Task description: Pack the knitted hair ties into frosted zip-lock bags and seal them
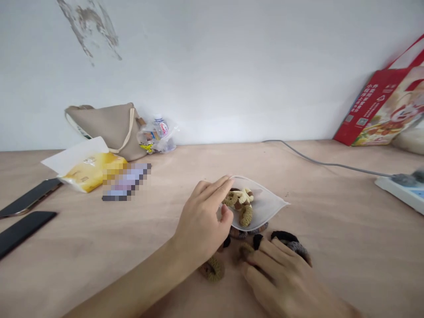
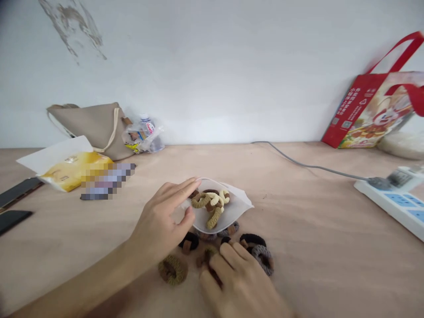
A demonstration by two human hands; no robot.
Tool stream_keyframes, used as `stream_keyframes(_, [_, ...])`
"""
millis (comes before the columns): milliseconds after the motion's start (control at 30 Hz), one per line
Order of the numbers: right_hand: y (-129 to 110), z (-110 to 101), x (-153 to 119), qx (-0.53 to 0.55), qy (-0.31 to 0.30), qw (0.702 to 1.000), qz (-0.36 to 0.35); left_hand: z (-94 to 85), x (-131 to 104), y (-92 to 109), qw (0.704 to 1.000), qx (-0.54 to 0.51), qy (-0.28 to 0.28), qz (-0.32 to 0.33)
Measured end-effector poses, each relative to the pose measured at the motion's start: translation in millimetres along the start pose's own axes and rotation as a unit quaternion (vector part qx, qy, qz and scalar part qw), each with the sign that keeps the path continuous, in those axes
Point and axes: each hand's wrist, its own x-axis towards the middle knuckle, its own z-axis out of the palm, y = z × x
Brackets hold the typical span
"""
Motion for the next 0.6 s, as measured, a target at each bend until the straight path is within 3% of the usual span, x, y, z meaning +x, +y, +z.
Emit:
stream_keyframes(100, [7.6,-13.9,-0.1,0.028,0.040,0.998,-0.049,-1.0,-0.4,0.3,1.000,-0.003,0.003,0.001])
stream_keyframes(267, [22.0,-31.0,-0.4,-0.022,0.081,0.996,0.040,-2.8,-0.5,1.9,1.000,-0.019,0.001,0.000])
stream_keyframes(433, [-5.2,5.5,12.2,0.018,0.067,0.997,-0.036,-3.1,0.8,1.0,1.000,-0.010,0.006,0.005])
stream_keyframes(600, [-24.4,38.3,21.4,0.026,0.080,0.995,-0.059,-7.3,1.2,-1.7,1.000,-0.009,0.001,0.020])
